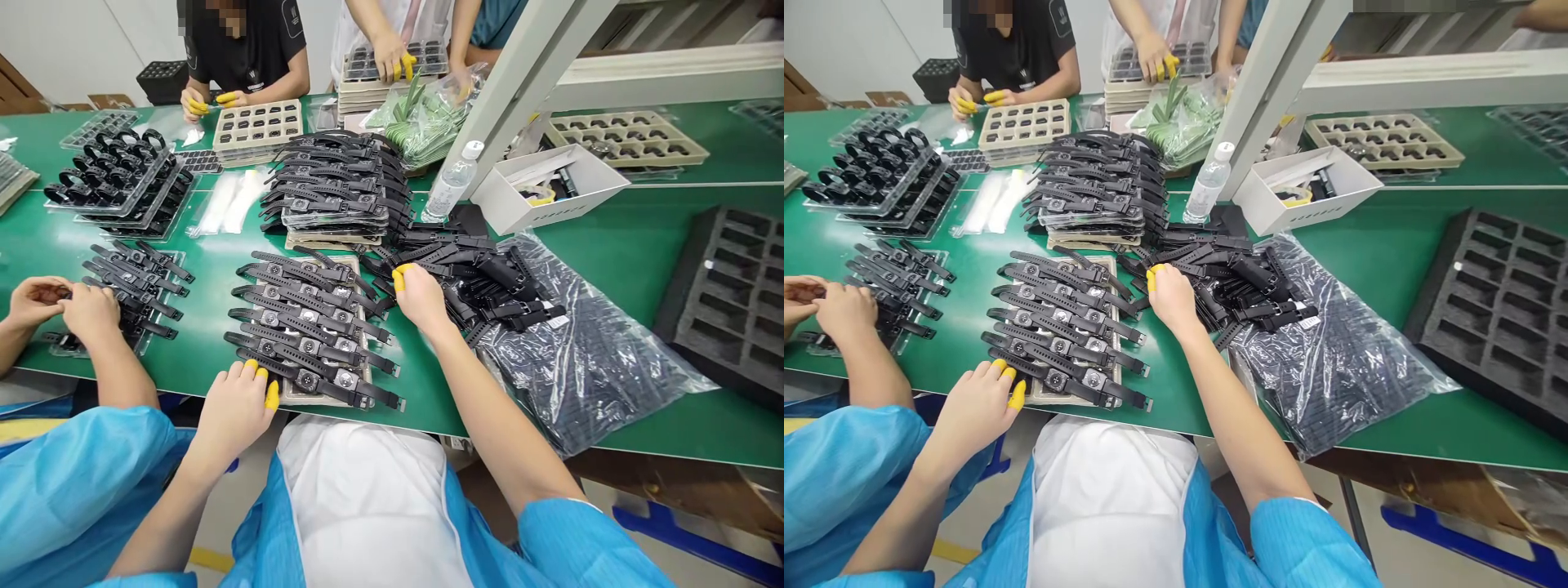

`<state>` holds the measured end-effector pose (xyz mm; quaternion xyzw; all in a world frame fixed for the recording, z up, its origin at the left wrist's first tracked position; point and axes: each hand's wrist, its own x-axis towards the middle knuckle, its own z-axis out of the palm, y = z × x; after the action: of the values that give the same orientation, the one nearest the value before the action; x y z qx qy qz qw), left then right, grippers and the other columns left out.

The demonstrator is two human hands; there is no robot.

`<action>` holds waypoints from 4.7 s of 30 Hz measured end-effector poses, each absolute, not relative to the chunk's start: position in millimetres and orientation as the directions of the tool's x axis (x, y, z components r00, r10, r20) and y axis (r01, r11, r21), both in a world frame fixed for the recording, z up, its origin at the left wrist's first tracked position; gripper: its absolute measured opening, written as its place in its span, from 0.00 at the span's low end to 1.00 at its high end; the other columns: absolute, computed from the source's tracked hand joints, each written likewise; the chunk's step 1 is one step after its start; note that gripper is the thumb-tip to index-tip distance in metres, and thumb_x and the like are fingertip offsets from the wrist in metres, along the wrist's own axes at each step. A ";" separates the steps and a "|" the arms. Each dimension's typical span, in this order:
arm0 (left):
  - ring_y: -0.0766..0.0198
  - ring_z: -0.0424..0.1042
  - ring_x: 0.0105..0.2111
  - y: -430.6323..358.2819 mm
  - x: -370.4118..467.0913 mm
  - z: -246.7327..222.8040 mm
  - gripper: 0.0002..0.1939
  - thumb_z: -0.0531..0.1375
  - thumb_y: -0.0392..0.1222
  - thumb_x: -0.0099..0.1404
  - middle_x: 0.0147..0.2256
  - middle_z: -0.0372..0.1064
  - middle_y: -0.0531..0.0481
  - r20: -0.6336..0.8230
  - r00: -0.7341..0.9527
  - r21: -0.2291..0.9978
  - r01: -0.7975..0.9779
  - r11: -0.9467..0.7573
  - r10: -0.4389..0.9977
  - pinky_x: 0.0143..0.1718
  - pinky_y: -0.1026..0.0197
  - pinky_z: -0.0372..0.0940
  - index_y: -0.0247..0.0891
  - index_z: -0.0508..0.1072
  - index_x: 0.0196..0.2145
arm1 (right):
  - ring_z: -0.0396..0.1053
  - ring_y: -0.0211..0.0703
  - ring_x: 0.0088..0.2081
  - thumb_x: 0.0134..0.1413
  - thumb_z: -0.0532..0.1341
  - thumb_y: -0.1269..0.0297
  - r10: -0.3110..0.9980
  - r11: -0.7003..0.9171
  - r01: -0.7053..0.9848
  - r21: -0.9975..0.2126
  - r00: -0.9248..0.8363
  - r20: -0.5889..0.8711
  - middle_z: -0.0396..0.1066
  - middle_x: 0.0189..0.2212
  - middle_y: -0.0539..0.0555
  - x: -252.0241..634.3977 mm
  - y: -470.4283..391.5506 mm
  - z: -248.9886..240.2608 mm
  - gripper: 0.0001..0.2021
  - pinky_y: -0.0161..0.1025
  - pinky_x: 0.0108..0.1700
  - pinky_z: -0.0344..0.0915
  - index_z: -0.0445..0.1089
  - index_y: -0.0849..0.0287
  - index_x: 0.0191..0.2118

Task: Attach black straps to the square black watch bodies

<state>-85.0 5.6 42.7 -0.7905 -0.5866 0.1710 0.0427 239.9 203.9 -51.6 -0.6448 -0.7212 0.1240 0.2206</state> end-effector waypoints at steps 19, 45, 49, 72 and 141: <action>0.58 0.75 0.53 4.2 -21.1 20.4 0.24 0.52 0.27 0.67 0.52 0.74 0.43 0.182 0.373 0.778 0.511 -0.365 0.910 0.54 0.55 0.72 0.41 0.66 0.59 | 0.57 0.35 0.20 0.63 0.62 0.41 0.777 -0.496 -0.310 -0.811 -0.576 -0.255 0.65 0.21 0.44 162.7 -9.3 11.6 0.21 0.35 0.25 0.55 0.64 0.55 0.43; 0.49 0.68 0.52 3.5 -25.4 16.0 0.25 0.52 0.38 0.74 0.50 0.68 0.37 0.241 0.536 0.656 0.525 -0.543 0.809 0.55 0.45 0.69 0.38 0.61 0.67 | 0.44 0.31 0.14 0.62 0.65 0.47 0.816 -0.555 -0.477 -0.682 -0.470 -0.336 0.54 0.12 0.38 164.6 -11.3 -4.1 0.18 0.32 0.19 0.47 0.64 0.56 0.34; 0.51 0.71 0.54 3.3 -28.6 14.4 0.24 0.50 0.37 0.76 0.53 0.70 0.38 0.216 0.541 0.734 0.459 -0.501 0.813 0.55 0.48 0.70 0.40 0.60 0.67 | 0.46 0.32 0.14 0.61 0.65 0.46 0.820 -0.538 -0.457 -0.708 -0.476 -0.316 0.55 0.12 0.38 165.5 -11.7 -6.0 0.18 0.33 0.20 0.49 0.66 0.56 0.36; 0.61 0.82 0.35 3.5 -30.0 22.8 0.15 0.60 0.42 0.74 0.52 0.79 0.42 0.072 -0.040 0.982 0.177 -0.064 0.997 0.35 0.60 0.78 0.42 0.71 0.57 | 0.52 0.31 0.17 0.57 0.69 0.44 0.791 -0.539 -0.331 -0.775 -0.515 -0.330 0.63 0.21 0.40 178.3 -3.6 -0.3 0.21 0.33 0.20 0.47 0.62 0.54 0.39; 0.54 0.72 0.34 -17.5 -153.8 15.1 0.16 0.58 0.57 0.69 0.34 0.72 0.47 -0.063 -0.215 0.429 0.876 0.221 0.975 0.39 0.53 0.67 0.40 0.72 0.40 | 0.72 0.48 0.37 0.73 0.54 0.59 0.866 0.493 0.645 -0.585 -0.427 0.259 0.74 0.37 0.59 170.6 36.7 0.7 0.14 0.41 0.35 0.63 0.76 0.58 0.44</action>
<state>-153.8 -17.5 15.1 -0.6052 -0.7644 -0.1526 -0.1619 170.6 36.7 0.7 -0.4607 -0.8198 0.2033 0.2725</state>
